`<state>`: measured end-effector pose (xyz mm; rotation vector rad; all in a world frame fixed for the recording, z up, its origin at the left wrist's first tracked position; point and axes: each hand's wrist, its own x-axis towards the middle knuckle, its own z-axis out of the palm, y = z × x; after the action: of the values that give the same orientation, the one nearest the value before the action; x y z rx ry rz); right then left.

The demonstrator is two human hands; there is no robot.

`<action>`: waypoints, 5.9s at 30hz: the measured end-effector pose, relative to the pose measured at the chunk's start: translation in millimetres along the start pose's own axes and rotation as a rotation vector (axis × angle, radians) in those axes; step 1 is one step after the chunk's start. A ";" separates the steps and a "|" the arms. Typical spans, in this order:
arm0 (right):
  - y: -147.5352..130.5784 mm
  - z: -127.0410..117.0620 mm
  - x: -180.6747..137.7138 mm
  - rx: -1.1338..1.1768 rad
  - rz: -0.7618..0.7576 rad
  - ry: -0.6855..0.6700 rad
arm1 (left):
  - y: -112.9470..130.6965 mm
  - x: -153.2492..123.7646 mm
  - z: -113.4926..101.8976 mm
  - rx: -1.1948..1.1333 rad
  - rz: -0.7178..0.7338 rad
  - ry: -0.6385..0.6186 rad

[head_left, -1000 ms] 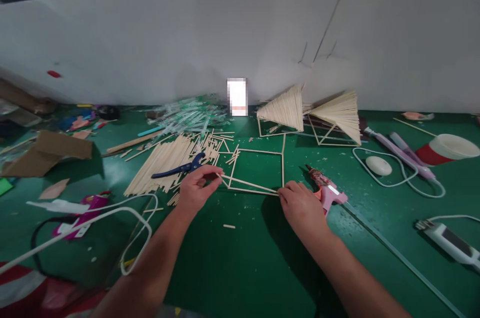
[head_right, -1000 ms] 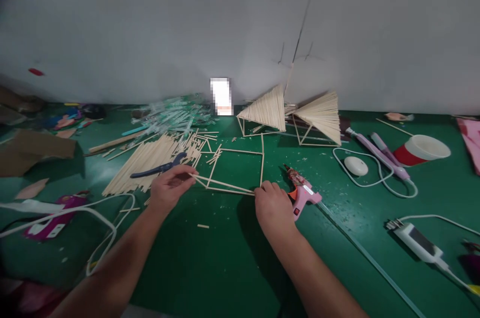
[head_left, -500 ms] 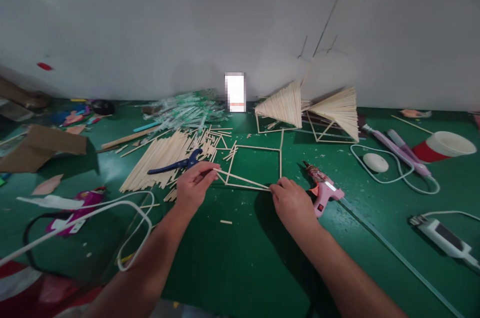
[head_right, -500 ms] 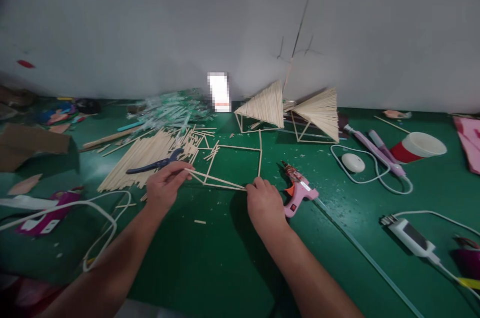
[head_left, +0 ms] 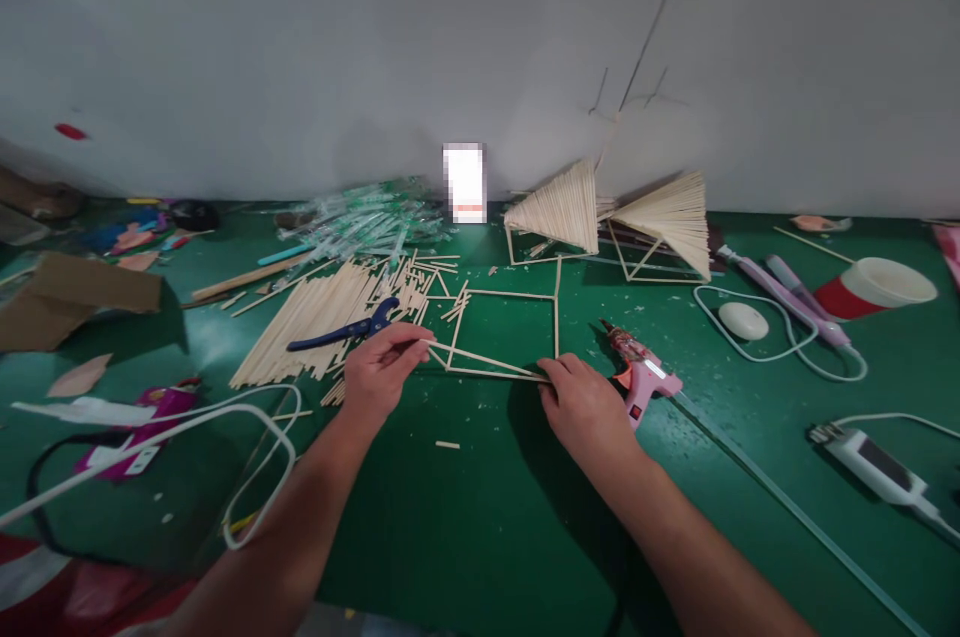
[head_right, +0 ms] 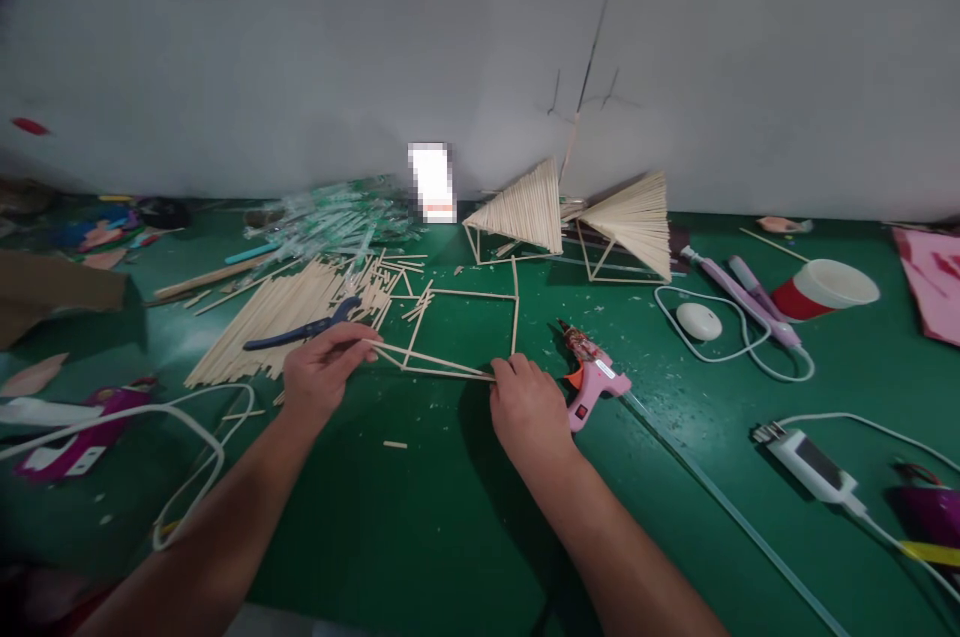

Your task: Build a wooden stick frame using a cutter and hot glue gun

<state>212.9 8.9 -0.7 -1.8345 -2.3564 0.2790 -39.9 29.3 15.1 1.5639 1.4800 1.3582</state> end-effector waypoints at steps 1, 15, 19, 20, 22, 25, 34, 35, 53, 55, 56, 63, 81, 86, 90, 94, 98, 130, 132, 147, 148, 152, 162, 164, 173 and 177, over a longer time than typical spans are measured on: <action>2.0 -2.7 -0.7 0.005 0.011 0.000 | -0.1 0.4 -0.3 -0.004 -0.005 -0.006; 15.9 -11.8 0.5 -0.021 0.084 -0.054 | -18.9 2.3 -0.8 -0.108 -0.072 0.005; 13.6 -8.3 0.0 -0.025 0.077 -0.052 | -25.9 3.0 -0.6 -0.160 -0.099 0.000; 13.6 -7.7 -0.2 -0.026 0.074 -0.050 | -26.1 3.1 -0.5 -0.172 -0.104 -0.005; 14.0 -6.9 -0.2 -0.027 0.070 -0.048 | -25.2 3.4 -0.1 -0.195 -0.111 -0.016; 14.9 -6.6 0.4 -0.030 0.069 -0.048 | -23.3 3.8 0.8 -0.223 -0.117 -0.030; 14.8 -6.4 0.3 -0.026 0.067 -0.048 | -24.6 3.7 2.5 -0.258 -0.131 -0.038; 14.8 -6.4 0.3 -0.025 0.068 -0.048 | -24.4 3.6 2.7 -0.260 -0.132 -0.037; 16.8 -3.7 -0.6 0.005 0.066 -0.028 | -20.2 2.0 5.7 -0.260 -0.144 -0.044; 17.2 -3.1 -0.2 0.004 0.066 -0.028 | -20.0 2.0 5.8 -0.263 -0.141 -0.047; 17.3 -3.0 0.1 0.003 0.066 -0.028 | -19.9 1.9 5.9 -0.264 -0.139 -0.049; 17.5 -3.9 0.4 0.001 0.062 -0.036 | -20.6 1.3 5.9 -0.253 -0.136 -0.047; 16.5 -4.6 -0.8 -0.002 0.082 -0.037 | -24.1 0.0 4.6 -0.245 -0.143 -0.054; 16.1 -5.1 -1.8 0.001 0.089 -0.034 | -27.2 0.6 4.7 -0.245 -0.145 -0.050; 16.8 -5.3 -1.6 0.005 0.083 -0.037 | -28.6 0.5 4.8 -0.251 -0.141 -0.050; 17.8 -4.8 -1.5 0.010 0.080 -0.040 | -27.9 0.0 4.5 -0.253 -0.137 -0.054; 18.4 -3.7 -1.7 0.013 0.084 -0.038 | -27.3 0.1 4.7 -0.252 -0.135 -0.058; 20.4 4.1 1.9 0.131 -0.022 0.014 | -7.6 -4.2 3.9 -0.025 0.060 -0.072; 20.5 4.4 1.8 0.137 -0.026 0.015 | -5.6 -5.0 4.9 -0.007 0.088 -0.043; 23.1 6.6 3.1 0.158 -0.054 0.009 | -9.4 -9.7 9.8 0.077 0.056 0.194; 23.2 6.5 3.2 0.159 -0.054 0.010 | -9.5 -9.6 9.7 0.078 0.050 0.194; 23.4 6.3 3.3 0.164 -0.056 0.010 | -8.6 -9.0 8.9 0.081 0.041 0.184; 23.7 6.2 4.1 0.171 -0.057 -0.001 | -6.4 -8.1 9.7 0.063 0.011 0.182; 24.1 6.3 4.6 0.173 -0.059 -0.003 | -6.0 -7.7 9.8 0.056 0.008 0.176; 24.1 6.5 4.5 0.203 -0.049 0.003 | -6.3 -5.4 6.2 0.008 0.000 0.122; 23.9 4.8 4.2 0.224 -0.052 0.002 | -10.6 -3.2 5.1 -0.034 -0.017 0.099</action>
<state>233.2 18.4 -10.9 -1.6676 -2.2618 0.5116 -38.4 29.5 3.0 1.4792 1.5175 1.4622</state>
